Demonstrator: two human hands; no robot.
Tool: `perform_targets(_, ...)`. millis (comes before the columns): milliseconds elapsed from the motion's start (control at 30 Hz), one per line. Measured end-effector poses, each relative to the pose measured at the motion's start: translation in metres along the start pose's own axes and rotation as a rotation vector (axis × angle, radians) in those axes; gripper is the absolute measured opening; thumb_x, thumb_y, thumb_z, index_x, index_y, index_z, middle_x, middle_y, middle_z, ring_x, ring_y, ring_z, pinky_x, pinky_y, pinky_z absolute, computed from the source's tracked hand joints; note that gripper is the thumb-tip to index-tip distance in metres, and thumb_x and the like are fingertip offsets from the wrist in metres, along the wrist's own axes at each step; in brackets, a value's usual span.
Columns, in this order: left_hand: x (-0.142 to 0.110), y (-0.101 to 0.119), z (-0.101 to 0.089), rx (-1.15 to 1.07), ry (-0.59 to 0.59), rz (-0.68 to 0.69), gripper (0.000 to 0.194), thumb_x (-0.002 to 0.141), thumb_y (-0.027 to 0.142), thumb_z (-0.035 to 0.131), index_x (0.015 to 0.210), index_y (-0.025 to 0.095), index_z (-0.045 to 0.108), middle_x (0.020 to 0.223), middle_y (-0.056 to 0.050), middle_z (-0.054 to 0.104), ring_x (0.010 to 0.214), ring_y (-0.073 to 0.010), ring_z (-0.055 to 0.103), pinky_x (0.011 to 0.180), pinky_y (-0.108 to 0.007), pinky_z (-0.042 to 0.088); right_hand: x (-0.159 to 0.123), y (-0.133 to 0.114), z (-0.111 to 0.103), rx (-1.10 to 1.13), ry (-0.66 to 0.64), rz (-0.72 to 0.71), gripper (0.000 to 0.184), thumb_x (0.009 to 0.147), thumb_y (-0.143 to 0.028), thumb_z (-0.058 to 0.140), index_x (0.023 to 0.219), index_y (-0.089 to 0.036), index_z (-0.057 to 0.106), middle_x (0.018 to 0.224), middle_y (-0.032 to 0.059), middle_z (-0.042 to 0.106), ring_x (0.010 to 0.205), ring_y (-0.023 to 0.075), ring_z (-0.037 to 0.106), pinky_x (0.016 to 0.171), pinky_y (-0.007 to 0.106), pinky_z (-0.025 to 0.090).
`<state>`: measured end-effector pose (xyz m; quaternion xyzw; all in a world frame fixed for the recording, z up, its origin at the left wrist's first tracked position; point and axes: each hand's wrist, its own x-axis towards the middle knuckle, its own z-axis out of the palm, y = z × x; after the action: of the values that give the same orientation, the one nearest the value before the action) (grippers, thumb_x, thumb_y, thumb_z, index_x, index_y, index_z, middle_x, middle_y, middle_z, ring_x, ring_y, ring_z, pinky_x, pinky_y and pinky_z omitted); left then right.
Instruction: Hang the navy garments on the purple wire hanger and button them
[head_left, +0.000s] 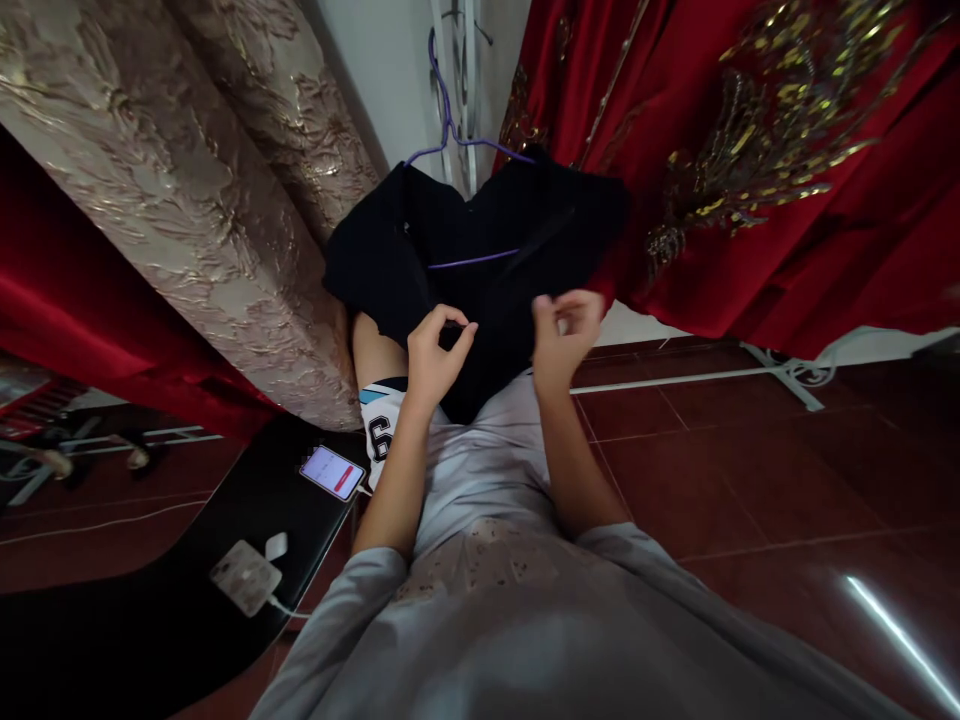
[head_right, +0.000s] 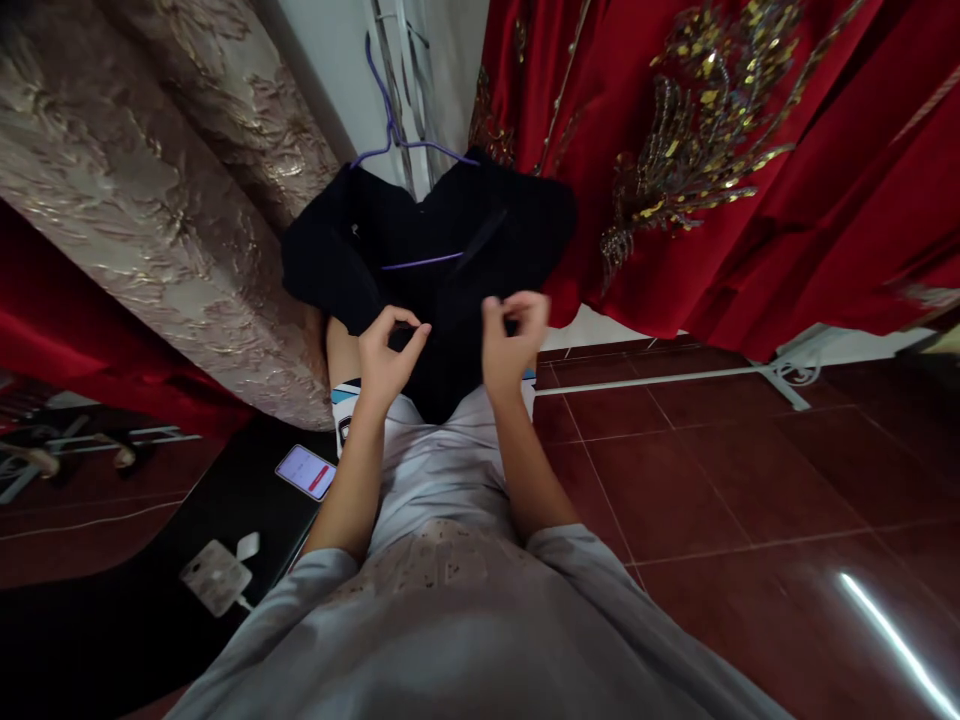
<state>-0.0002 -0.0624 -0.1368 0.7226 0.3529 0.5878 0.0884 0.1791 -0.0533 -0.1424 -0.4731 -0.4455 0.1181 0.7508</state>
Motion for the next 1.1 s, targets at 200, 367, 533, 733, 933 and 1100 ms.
perform_targets(200,-0.005,0.02,0.009,-0.216,0.183,-0.044,0.018,0.093,0.029,0.075,0.1,0.019,0.063,0.084,-0.001,0.061,0.077,-0.0131,0.064,0.074,-0.023,0.056,-0.041,-0.002,0.02,0.083,-0.873,0.31,0.047,0.098,-0.058,0.05,0.078,-0.017,0.058,0.072,0.0031,0.065,0.062,0.0112,0.059,0.058,0.022,0.045)
perform_targets(367,-0.01,0.027,0.019,-0.313,0.328,-0.14,0.032,0.091,0.038,0.08,0.107,0.021,0.058,0.084,-0.001,0.058,0.074,-0.0116,0.063,0.062,-0.017,0.052,-0.038,-0.007,0.02,0.265,-0.839,0.349,0.034,0.09,-0.044,0.056,0.071,-0.017,0.059,0.062,-0.0001,0.058,0.055,0.0094,0.052,0.052,0.021,0.039)
perform_targets(533,-0.024,-0.001,0.014,-0.426,0.279,-0.247,0.029,0.098,0.043,0.069,0.104,0.021,0.05,0.085,-0.002,0.062,0.078,-0.0135,0.066,0.076,-0.024,0.056,-0.034,-0.007,0.016,0.254,-0.737,0.49,0.029,0.083,-0.04,0.062,0.068,-0.015,0.063,0.053,-0.0031,0.05,0.049,0.0062,0.042,0.05,0.019,0.031)
perform_targets(733,-0.046,-0.022,0.013,-0.341,-0.081,-0.419,0.021,0.088,0.033,0.069,0.09,0.017,0.056,0.082,-0.003,0.064,0.074,-0.0142,0.065,0.071,-0.024,0.053,-0.039,-0.006,0.014,0.24,-0.852,0.567,0.017,0.077,-0.028,0.061,0.067,-0.014,0.065,0.052,-0.0026,0.052,0.048,0.0059,0.041,0.047,0.02,0.028)
perform_targets(933,-0.049,-0.037,0.043,-0.084,-0.137,-0.348,0.016,0.091,0.027,0.06,0.081,0.019,0.05,0.07,0.002,0.054,0.063,-0.013,0.055,0.06,-0.022,0.044,0.028,-0.047,0.045,0.339,-0.553,0.333,0.02,0.085,-0.03,0.068,0.07,-0.016,0.067,0.051,-0.004,0.049,0.046,0.0052,0.038,0.045,0.02,0.027)
perform_targets(1100,-0.017,-0.048,0.041,0.067,-0.398,-0.225,0.012,0.09,0.021,0.062,0.08,0.018,0.056,0.07,0.0,0.059,0.062,-0.0146,0.057,0.062,-0.025,0.044,0.095,-0.085,0.072,0.353,-0.558,0.222,0.035,0.096,-0.045,0.068,0.074,-0.018,0.064,0.049,-0.0058,0.043,0.042,0.0047,0.029,0.041,0.021,0.02)
